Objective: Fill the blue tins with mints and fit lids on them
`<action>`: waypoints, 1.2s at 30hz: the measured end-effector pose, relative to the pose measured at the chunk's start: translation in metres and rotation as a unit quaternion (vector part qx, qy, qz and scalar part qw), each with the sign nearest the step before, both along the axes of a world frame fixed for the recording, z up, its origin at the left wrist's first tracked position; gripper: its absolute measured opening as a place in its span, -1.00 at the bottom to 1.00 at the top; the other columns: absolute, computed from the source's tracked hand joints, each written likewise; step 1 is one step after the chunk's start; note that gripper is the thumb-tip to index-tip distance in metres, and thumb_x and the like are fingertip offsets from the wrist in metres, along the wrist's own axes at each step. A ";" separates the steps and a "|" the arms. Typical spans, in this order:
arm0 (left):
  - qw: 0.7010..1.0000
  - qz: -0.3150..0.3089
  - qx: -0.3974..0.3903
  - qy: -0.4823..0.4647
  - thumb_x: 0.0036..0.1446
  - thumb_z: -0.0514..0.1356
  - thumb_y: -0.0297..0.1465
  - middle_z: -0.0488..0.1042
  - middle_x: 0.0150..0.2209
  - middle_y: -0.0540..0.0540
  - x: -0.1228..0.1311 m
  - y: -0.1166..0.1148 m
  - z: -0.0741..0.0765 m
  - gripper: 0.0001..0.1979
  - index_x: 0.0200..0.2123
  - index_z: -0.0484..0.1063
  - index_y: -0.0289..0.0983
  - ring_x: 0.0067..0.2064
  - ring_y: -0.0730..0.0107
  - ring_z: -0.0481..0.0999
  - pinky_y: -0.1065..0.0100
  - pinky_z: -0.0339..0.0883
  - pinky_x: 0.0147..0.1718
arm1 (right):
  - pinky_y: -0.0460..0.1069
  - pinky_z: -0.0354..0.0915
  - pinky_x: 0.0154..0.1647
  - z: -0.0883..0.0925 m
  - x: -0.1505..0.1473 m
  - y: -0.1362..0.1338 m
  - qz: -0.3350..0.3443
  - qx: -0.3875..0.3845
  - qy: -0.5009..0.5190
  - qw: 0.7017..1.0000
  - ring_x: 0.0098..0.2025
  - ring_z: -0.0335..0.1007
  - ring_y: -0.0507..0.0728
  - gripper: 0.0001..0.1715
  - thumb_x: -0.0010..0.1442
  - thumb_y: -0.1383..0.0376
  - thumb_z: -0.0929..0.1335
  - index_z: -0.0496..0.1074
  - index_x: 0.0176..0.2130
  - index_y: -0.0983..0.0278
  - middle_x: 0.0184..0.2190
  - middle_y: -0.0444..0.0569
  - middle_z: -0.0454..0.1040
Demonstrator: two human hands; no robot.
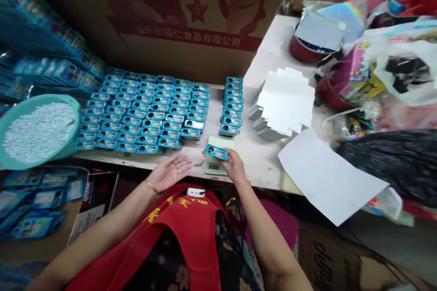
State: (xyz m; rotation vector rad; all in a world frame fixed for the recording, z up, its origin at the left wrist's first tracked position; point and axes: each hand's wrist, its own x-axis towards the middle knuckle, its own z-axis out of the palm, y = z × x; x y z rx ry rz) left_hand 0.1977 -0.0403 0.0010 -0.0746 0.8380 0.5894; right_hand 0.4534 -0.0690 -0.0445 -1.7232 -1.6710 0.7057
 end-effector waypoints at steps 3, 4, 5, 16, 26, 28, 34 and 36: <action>0.999 0.016 -0.023 -0.032 0.09 0.03 -0.32 0.46 -0.24 -0.28 0.041 0.006 -0.021 -0.71 -0.23 0.37 -0.40 -0.18 0.18 0.45 0.15 0.27 -0.18 | 0.11 0.11 -0.01 0.045 -0.020 -0.003 0.106 0.059 -0.163 0.979 -0.04 0.18 0.17 -0.51 0.07 0.37 0.26 0.23 0.03 0.16 -0.08 -0.02 0.34; 0.999 0.037 -0.019 -0.030 0.09 0.02 -0.31 0.47 -0.29 -0.25 0.048 0.011 -0.027 -0.72 -0.25 0.37 -0.39 -0.23 0.22 0.46 0.17 0.28 -0.21 | 0.13 0.07 0.01 0.059 -0.028 -0.003 0.145 0.072 -0.209 0.964 -0.02 0.15 0.18 -0.50 0.09 0.39 0.24 0.21 0.05 0.12 -0.06 -0.03 0.33; 0.999 0.045 -0.014 -0.027 0.09 0.01 -0.30 0.47 -0.33 -0.22 0.054 0.015 -0.031 -0.72 -0.26 0.37 -0.38 -0.28 0.25 0.47 0.20 0.29 -0.24 | 0.12 0.05 0.01 0.071 -0.036 -0.004 0.183 0.087 -0.244 0.948 -0.02 0.13 0.19 -0.49 0.11 0.40 0.23 0.20 0.05 0.11 -0.05 -0.02 0.32; 1.000 0.000 -0.001 -0.018 0.09 -0.03 -0.38 0.44 -0.54 -0.15 0.071 0.023 -0.041 -0.73 -0.45 0.39 -0.42 -0.50 0.42 0.43 0.40 0.29 -0.40 | 0.05 0.02 -0.09 0.090 -0.058 -0.006 0.290 0.169 -0.373 0.865 -0.05 0.10 0.15 -0.58 0.18 0.39 0.15 0.20 0.04 0.15 -0.13 -0.03 0.32; 1.000 -0.004 -0.014 -0.014 0.10 -0.06 -0.44 0.44 -0.57 -0.13 0.076 0.024 -0.037 -0.71 -0.49 0.39 -0.45 -0.54 0.48 0.42 0.45 0.29 -0.49 | 0.06 0.01 -0.09 0.090 -0.054 -0.005 0.268 0.155 -0.351 0.884 -0.05 0.08 0.16 -0.57 0.18 0.37 0.16 0.19 0.04 0.13 -0.12 -0.05 0.32; 1.000 0.022 -0.014 -0.004 0.09 -0.04 -0.47 0.44 -0.56 -0.11 0.076 0.025 -0.039 -0.75 -0.48 0.39 -0.44 -0.53 0.47 0.43 0.43 0.31 -0.47 | 0.09 0.01 -0.07 0.083 -0.043 -0.003 0.211 0.122 -0.293 0.924 -0.06 0.09 0.17 -0.56 0.14 0.40 0.19 0.21 0.02 0.12 -0.12 -0.06 0.33; 0.999 0.048 -0.020 0.016 0.04 0.05 -0.50 0.46 -0.55 -0.15 0.069 0.029 -0.042 -0.85 -0.47 0.39 -0.43 -0.48 0.39 0.46 0.34 0.38 -0.41 | 0.04 0.17 -0.15 0.033 -0.007 -0.006 -0.013 0.036 0.030 0.999 -0.20 0.22 0.12 -0.66 0.00 0.38 0.26 0.26 -0.15 0.24 -0.24 -0.04 0.33; 0.998 0.046 -0.028 0.020 0.04 0.05 -0.50 0.47 -0.49 -0.21 0.067 0.029 -0.042 -0.85 -0.44 0.39 -0.46 -0.40 0.33 0.48 0.31 0.39 -0.37 | 0.01 0.20 -0.22 0.013 -0.002 -0.007 -0.059 0.000 0.125 0.990 -0.26 0.24 0.09 -0.65 -0.03 0.34 0.28 0.23 -0.17 0.24 -0.28 -0.07 0.31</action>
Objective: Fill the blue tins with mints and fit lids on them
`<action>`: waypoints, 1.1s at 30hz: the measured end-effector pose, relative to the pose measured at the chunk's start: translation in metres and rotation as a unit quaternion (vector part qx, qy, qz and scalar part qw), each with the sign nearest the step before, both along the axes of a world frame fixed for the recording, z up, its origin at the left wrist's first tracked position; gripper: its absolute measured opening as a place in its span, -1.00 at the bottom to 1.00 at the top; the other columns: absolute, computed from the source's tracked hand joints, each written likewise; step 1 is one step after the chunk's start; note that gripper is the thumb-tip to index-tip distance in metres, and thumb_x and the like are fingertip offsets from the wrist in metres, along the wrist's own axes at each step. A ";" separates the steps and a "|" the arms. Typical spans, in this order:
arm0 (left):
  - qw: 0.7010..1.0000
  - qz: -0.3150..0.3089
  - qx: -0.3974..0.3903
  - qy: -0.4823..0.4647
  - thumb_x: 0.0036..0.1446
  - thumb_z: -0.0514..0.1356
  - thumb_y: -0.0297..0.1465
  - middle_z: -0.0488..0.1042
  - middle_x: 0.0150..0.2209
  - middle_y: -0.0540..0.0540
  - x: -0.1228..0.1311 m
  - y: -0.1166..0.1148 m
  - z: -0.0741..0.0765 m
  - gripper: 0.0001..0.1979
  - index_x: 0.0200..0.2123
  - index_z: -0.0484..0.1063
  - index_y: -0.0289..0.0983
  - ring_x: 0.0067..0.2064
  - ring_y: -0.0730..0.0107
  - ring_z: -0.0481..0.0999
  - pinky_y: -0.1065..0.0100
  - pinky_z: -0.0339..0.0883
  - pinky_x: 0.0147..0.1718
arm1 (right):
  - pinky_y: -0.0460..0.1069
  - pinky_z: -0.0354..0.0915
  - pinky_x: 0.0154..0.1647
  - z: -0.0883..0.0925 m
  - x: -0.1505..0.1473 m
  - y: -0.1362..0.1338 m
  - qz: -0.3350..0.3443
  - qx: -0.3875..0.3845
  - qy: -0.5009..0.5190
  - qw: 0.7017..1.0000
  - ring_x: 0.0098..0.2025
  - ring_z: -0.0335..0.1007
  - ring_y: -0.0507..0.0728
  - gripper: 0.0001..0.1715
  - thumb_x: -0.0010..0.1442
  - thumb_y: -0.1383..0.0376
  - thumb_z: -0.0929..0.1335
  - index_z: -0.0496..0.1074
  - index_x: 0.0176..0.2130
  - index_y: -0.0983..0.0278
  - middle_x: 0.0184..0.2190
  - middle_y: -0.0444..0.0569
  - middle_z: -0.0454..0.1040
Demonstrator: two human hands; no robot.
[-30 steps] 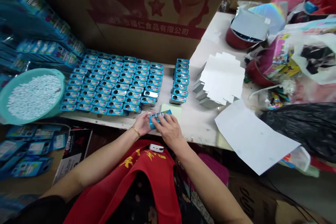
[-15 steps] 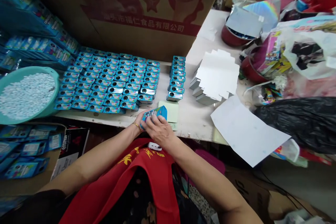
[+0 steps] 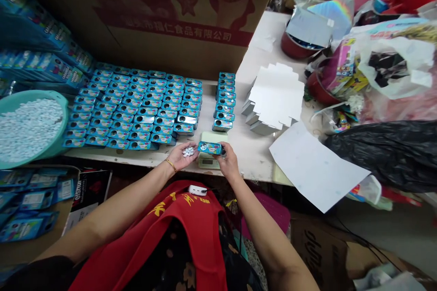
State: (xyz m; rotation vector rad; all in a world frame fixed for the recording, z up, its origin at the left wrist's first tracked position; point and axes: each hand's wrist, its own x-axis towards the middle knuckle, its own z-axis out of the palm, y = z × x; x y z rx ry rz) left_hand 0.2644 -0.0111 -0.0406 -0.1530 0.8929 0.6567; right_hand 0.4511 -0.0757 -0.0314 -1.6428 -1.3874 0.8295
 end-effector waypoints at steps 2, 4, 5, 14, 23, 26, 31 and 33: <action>1.000 -0.005 -0.009 0.004 0.05 0.05 -0.50 0.48 -0.44 -0.25 -0.002 -0.001 0.000 -0.84 -0.41 0.39 -0.47 -0.34 0.29 0.49 0.30 0.40 -0.34 | -0.01 0.22 -0.23 -0.018 0.001 0.001 -0.028 -0.026 0.082 0.996 -0.29 0.25 0.07 -0.63 -0.06 0.31 0.31 0.21 -0.19 0.24 -0.30 -0.10 0.30; 1.000 -0.013 -0.012 0.004 0.05 0.05 -0.51 0.48 -0.41 -0.27 -0.005 -0.003 -0.001 -0.84 -0.39 0.40 -0.47 -0.32 0.28 0.49 0.29 0.40 -0.32 | -0.01 0.22 -0.22 -0.033 0.000 0.004 -0.055 -0.034 0.147 0.987 -0.29 0.26 0.06 -0.61 -0.09 0.30 0.33 0.19 -0.21 0.24 -0.32 -0.12 0.29; 1.000 -0.014 -0.010 0.006 0.05 0.05 -0.51 0.48 -0.41 -0.26 -0.007 -0.004 -0.002 -0.84 -0.38 0.40 -0.47 -0.31 0.28 0.49 0.29 0.40 -0.31 | -0.01 0.23 -0.21 -0.038 0.000 0.005 -0.066 -0.037 0.171 0.982 -0.29 0.26 0.06 -0.59 -0.11 0.30 0.34 0.18 -0.21 0.23 -0.32 -0.13 0.29; 0.998 -0.022 -0.031 0.053 0.03 0.06 -0.55 0.49 -0.34 -0.26 -0.052 -0.030 0.003 -0.83 -0.30 0.40 -0.44 -0.27 0.26 0.50 0.28 0.42 -0.30 | 0.10 0.04 0.09 -0.022 0.041 -0.036 -0.018 -0.058 0.156 0.986 0.10 0.08 0.12 -0.32 -0.04 0.30 0.34 0.08 0.07 0.14 0.06 0.00 0.17; 0.995 -0.032 -0.069 0.068 -0.03 0.03 -0.68 0.45 -0.22 -0.31 -0.067 -0.058 0.004 -0.70 -0.17 0.32 -0.48 -0.13 0.20 0.45 0.29 0.39 -0.19 | 0.04 0.26 -0.25 -0.030 0.067 -0.071 -0.218 -0.102 0.063 0.969 -0.31 0.31 0.07 -0.66 0.02 0.21 0.28 0.38 -0.19 0.30 -0.21 0.05 0.40; 0.996 -0.050 -0.047 0.051 -0.06 0.02 -0.72 0.43 -0.16 -0.32 -0.066 -0.059 0.006 -0.66 -0.15 0.32 -0.48 -0.07 0.18 0.40 0.31 0.36 -0.14 | 0.01 0.25 -0.28 -0.025 0.067 -0.063 -0.209 -0.072 0.016 0.975 -0.35 0.30 0.04 -0.70 0.04 0.23 0.27 0.39 -0.20 0.30 -0.24 0.02 0.41; 0.997 -0.069 -0.010 0.043 -0.07 0.03 -0.74 0.41 -0.11 -0.31 -0.067 -0.060 0.008 -0.62 -0.14 0.33 -0.45 -0.01 0.18 0.35 0.32 0.32 -0.09 | -0.01 0.25 -0.24 -0.007 0.061 -0.047 -0.176 0.005 -0.044 0.983 -0.28 0.31 0.05 -0.75 0.08 0.29 0.25 0.40 -0.23 0.28 -0.26 -0.01 0.40; 0.996 -0.076 -0.002 0.048 -0.08 0.04 -0.74 0.41 -0.12 -0.31 -0.066 -0.061 0.009 -0.63 -0.15 0.34 -0.46 -0.02 0.19 0.36 0.34 0.32 -0.09 | 0.00 0.26 -0.23 0.001 0.057 -0.044 -0.173 0.025 -0.065 0.982 -0.27 0.31 0.05 -0.77 0.08 0.31 0.24 0.40 -0.24 0.27 -0.27 -0.01 0.40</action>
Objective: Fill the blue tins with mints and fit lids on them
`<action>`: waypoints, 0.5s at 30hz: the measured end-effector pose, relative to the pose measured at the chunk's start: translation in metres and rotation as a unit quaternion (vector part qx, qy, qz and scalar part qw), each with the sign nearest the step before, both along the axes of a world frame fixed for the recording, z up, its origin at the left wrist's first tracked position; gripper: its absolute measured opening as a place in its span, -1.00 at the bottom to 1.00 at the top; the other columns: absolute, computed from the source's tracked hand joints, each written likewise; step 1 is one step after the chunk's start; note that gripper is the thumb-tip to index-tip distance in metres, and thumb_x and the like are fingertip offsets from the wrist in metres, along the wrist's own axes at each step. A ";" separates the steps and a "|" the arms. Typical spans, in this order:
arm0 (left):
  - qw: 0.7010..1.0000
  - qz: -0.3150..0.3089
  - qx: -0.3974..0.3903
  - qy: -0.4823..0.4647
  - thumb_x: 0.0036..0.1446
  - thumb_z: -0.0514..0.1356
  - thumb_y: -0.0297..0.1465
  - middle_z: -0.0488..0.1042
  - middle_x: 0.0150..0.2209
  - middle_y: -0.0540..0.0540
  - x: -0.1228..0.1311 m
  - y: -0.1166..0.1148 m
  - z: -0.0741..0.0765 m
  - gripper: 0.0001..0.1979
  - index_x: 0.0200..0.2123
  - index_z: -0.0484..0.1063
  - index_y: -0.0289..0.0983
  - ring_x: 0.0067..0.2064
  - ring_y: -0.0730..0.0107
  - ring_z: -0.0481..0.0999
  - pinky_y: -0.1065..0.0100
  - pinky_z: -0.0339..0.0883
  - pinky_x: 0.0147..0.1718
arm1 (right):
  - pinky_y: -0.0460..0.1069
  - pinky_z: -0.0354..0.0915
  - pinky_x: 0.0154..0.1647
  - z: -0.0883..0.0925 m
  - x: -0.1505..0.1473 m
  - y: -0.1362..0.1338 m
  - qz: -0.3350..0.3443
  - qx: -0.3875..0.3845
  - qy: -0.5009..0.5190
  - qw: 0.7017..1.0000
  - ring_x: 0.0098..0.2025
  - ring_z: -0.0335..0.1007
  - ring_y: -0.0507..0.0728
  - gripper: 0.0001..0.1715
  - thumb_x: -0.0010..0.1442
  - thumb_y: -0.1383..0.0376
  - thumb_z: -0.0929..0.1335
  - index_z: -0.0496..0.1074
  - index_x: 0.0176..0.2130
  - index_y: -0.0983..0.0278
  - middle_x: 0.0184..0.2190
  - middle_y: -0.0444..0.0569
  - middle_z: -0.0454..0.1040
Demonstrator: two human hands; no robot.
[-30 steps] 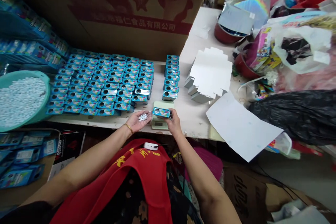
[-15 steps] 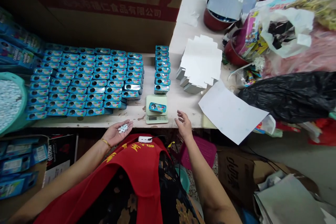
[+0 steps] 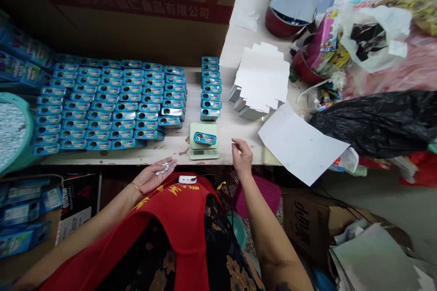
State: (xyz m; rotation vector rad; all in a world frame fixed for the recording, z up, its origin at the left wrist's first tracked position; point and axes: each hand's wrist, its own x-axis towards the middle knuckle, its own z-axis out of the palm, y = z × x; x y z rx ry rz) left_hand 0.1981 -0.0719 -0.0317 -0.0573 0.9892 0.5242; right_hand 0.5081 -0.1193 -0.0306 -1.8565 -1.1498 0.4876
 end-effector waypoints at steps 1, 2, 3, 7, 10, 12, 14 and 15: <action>1.000 -0.004 0.002 0.003 -0.08 0.05 -0.74 0.42 -0.12 -0.31 0.000 0.000 0.000 -0.64 -0.15 0.34 -0.46 -0.03 0.20 0.37 0.36 0.32 -0.10 | 0.00 0.26 -0.23 0.003 -0.002 0.001 -0.002 0.005 -0.009 1.000 -0.28 0.31 0.05 -0.77 0.08 0.31 0.24 0.40 -0.24 0.27 -0.27 -0.01 0.40; 1.000 -0.008 0.004 0.004 -0.08 0.06 -0.73 0.42 -0.13 -0.31 0.001 -0.001 0.001 -0.64 -0.16 0.35 -0.46 -0.04 0.21 0.38 0.37 0.33 -0.11 | 0.01 0.27 -0.23 0.005 -0.004 0.001 -0.005 0.009 -0.015 1.000 -0.28 0.31 0.05 -0.77 0.07 0.32 0.24 0.40 -0.24 0.27 -0.28 -0.01 0.40; 1.000 -0.012 0.004 0.005 -0.08 0.06 -0.73 0.43 -0.14 -0.31 0.001 -0.001 0.001 -0.65 -0.16 0.35 -0.46 -0.06 0.22 0.40 0.38 0.33 -0.12 | 0.01 0.27 -0.22 0.005 -0.006 0.001 -0.009 0.011 -0.017 1.000 -0.27 0.31 0.06 -0.77 0.07 0.32 0.24 0.39 -0.24 0.27 -0.28 -0.01 0.40; 1.000 -0.015 0.005 0.012 -0.05 0.07 -0.71 0.46 -0.20 -0.28 0.000 -0.002 0.000 -0.67 -0.17 0.36 -0.44 -0.17 0.30 0.47 0.43 0.37 -0.20 | 0.03 0.30 -0.22 -0.002 -0.008 -0.004 -0.020 -0.002 0.019 1.000 -0.28 0.31 0.05 -0.71 0.05 0.28 0.26 0.35 -0.17 0.27 -0.25 0.00 0.36; 1.000 -0.003 -0.008 0.014 -0.02 0.05 -0.68 0.47 -0.24 -0.26 0.000 -0.001 0.000 -0.70 -0.18 0.36 -0.41 -0.21 0.32 0.48 0.43 0.39 -0.25 | 0.04 0.30 -0.21 -0.015 -0.010 -0.004 0.012 -0.038 0.069 0.997 -0.21 0.30 0.08 -0.57 0.00 0.24 0.31 0.27 -0.08 0.23 -0.17 0.02 0.33; 1.000 0.010 -0.026 0.012 0.01 0.04 -0.64 0.48 -0.26 -0.27 0.001 0.001 0.000 -0.74 -0.19 0.36 -0.43 -0.21 0.30 0.48 0.40 0.41 -0.27 | 0.06 0.27 -0.15 -0.023 -0.014 0.000 0.057 -0.055 0.096 0.992 -0.11 0.26 0.11 -0.47 -0.05 0.23 0.34 0.23 -0.04 0.21 -0.08 0.03 0.29; 0.999 0.024 -0.042 0.009 0.04 0.04 -0.59 0.48 -0.29 -0.27 0.004 0.005 0.002 -0.78 -0.22 0.37 -0.45 -0.22 0.27 0.49 0.37 0.41 -0.28 | 0.09 0.23 -0.07 -0.031 -0.020 0.007 0.099 -0.061 0.111 0.987 -0.02 0.21 0.14 -0.40 -0.08 0.23 0.36 0.20 -0.01 0.19 -0.02 0.03 0.25; 0.998 0.030 -0.046 0.006 0.05 0.04 -0.58 0.48 -0.30 -0.27 0.005 0.007 0.002 -0.79 -0.23 0.37 -0.46 -0.22 0.27 0.49 0.36 0.42 -0.28 | 0.09 0.20 -0.05 -0.034 -0.023 0.012 0.115 -0.061 0.113 0.985 0.00 0.19 0.14 -0.37 -0.09 0.23 0.37 0.19 0.00 0.19 -0.01 0.02 0.25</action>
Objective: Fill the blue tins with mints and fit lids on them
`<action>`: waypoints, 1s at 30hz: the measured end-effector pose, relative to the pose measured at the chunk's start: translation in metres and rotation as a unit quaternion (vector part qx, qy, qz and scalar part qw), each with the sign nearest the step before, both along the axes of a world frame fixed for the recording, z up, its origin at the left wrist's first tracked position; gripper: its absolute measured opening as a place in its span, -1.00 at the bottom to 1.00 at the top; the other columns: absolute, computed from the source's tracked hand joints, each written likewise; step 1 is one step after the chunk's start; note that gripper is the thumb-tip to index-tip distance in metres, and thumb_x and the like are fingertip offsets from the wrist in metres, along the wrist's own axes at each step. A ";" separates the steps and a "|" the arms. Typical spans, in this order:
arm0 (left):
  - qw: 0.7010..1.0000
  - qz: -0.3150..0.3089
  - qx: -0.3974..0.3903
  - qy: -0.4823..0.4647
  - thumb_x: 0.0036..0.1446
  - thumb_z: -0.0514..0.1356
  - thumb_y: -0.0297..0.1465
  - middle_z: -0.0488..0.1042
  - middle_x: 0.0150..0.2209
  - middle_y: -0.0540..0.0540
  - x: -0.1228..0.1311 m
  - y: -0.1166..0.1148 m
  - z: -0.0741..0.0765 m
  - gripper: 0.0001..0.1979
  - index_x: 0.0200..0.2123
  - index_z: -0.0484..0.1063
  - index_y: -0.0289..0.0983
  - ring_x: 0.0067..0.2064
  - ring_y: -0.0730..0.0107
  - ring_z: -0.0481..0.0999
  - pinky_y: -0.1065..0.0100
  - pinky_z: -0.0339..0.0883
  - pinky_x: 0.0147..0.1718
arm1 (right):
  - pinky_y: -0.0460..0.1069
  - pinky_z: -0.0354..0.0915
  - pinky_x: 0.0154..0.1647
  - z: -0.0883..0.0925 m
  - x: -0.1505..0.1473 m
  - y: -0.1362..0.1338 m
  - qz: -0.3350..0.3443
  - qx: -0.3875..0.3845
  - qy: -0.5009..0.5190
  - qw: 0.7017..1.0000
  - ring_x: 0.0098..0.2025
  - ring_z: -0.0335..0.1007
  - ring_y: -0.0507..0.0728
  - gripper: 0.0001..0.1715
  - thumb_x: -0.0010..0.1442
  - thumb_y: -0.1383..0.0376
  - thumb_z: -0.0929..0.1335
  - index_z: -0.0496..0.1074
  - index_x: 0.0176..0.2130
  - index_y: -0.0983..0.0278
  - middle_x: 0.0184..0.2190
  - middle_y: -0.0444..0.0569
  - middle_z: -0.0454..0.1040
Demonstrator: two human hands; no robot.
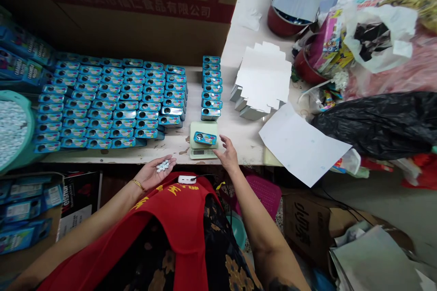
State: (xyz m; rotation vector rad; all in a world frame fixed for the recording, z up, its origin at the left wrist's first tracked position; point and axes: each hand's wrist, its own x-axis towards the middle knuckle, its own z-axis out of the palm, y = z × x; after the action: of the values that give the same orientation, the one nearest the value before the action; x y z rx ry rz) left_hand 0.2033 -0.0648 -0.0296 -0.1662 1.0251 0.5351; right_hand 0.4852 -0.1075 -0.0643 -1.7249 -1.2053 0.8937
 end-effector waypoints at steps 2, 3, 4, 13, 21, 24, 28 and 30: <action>1.000 0.007 0.003 -0.007 0.05 0.05 -0.56 0.49 -0.31 -0.26 0.002 0.004 0.000 -0.80 -0.24 0.38 -0.45 -0.23 0.27 0.49 0.35 0.42 -0.27 | 0.09 0.16 -0.01 -0.006 -0.005 0.009 0.020 0.006 -0.001 1.000 0.00 0.20 0.14 -0.35 -0.11 0.23 0.38 0.19 0.00 0.19 -0.03 0.00 0.27; 1.000 0.008 0.007 -0.010 0.04 0.05 -0.56 0.49 -0.31 -0.26 0.003 0.006 0.000 -0.80 -0.24 0.39 -0.45 -0.23 0.27 0.49 0.34 0.42 -0.27 | 0.08 0.16 -0.01 -0.009 -0.007 0.013 0.026 0.010 -0.002 1.000 -0.02 0.21 0.13 -0.35 -0.11 0.23 0.38 0.19 0.00 0.20 -0.04 -0.01 0.28; 1.000 0.008 0.010 -0.012 0.04 0.06 -0.56 0.49 -0.30 -0.26 0.004 0.008 -0.001 -0.79 -0.23 0.39 -0.44 -0.23 0.26 0.49 0.33 0.42 -0.28 | 0.07 0.16 -0.01 -0.011 -0.009 0.017 0.030 0.014 -0.002 0.999 -0.05 0.23 0.12 -0.36 -0.11 0.24 0.38 0.20 -0.01 0.21 -0.06 -0.02 0.30; 0.998 0.042 0.020 -0.030 0.06 0.04 -0.47 0.48 -0.37 -0.28 0.031 0.030 -0.010 -0.80 -0.30 0.40 -0.47 -0.27 0.25 0.48 0.29 0.39 -0.29 | 0.09 0.13 -0.05 0.051 -0.046 0.026 0.168 0.068 -0.209 0.961 -0.08 0.19 0.18 -0.52 0.03 0.36 0.27 0.26 -0.01 0.17 -0.13 -0.02 0.34; 0.997 0.046 0.044 -0.041 0.05 0.06 -0.49 0.47 -0.45 -0.21 0.054 0.044 -0.004 -0.84 -0.40 0.40 -0.45 -0.37 0.33 0.46 0.30 0.38 -0.34 | 0.09 0.08 -0.16 0.079 -0.059 0.027 0.242 0.051 -0.381 0.891 -0.16 0.13 0.22 -0.47 0.04 0.37 0.25 0.22 0.04 0.18 -0.17 -0.01 0.35; 0.997 0.042 0.053 -0.037 0.02 0.09 -0.52 0.47 -0.43 -0.21 0.054 0.043 -0.005 -0.89 -0.42 0.41 -0.45 -0.37 0.34 0.46 0.32 0.38 -0.34 | 0.09 0.07 -0.15 0.082 -0.056 0.025 0.239 0.058 -0.387 0.889 -0.15 0.12 0.22 -0.45 0.05 0.37 0.25 0.20 0.06 0.16 -0.16 -0.01 0.34; 0.997 0.032 0.067 -0.029 0.03 0.08 -0.53 0.47 -0.43 -0.21 0.056 0.043 -0.003 -0.87 -0.42 0.42 -0.45 -0.38 0.35 0.46 0.33 0.38 -0.35 | 0.12 0.05 -0.10 0.089 -0.057 0.020 0.254 0.067 -0.386 0.884 -0.10 0.11 0.23 -0.44 0.06 0.39 0.23 0.17 0.08 0.15 -0.10 -0.01 0.33; 0.997 0.031 0.061 -0.018 0.03 0.07 -0.53 0.47 -0.45 -0.20 0.057 0.043 -0.002 -0.86 -0.43 0.42 -0.44 -0.38 0.35 0.46 0.33 0.39 -0.35 | 0.12 0.06 -0.11 0.087 -0.055 0.019 0.245 0.064 -0.370 0.894 -0.10 0.13 0.23 -0.45 0.05 0.39 0.24 0.20 0.06 0.15 -0.12 0.00 0.34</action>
State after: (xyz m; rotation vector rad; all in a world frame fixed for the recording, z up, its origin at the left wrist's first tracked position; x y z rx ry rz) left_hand 0.2602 -0.0216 -0.0318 -0.0986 0.9519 0.6481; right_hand 0.4306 -0.0886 0.0222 -1.7262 -2.2216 0.3867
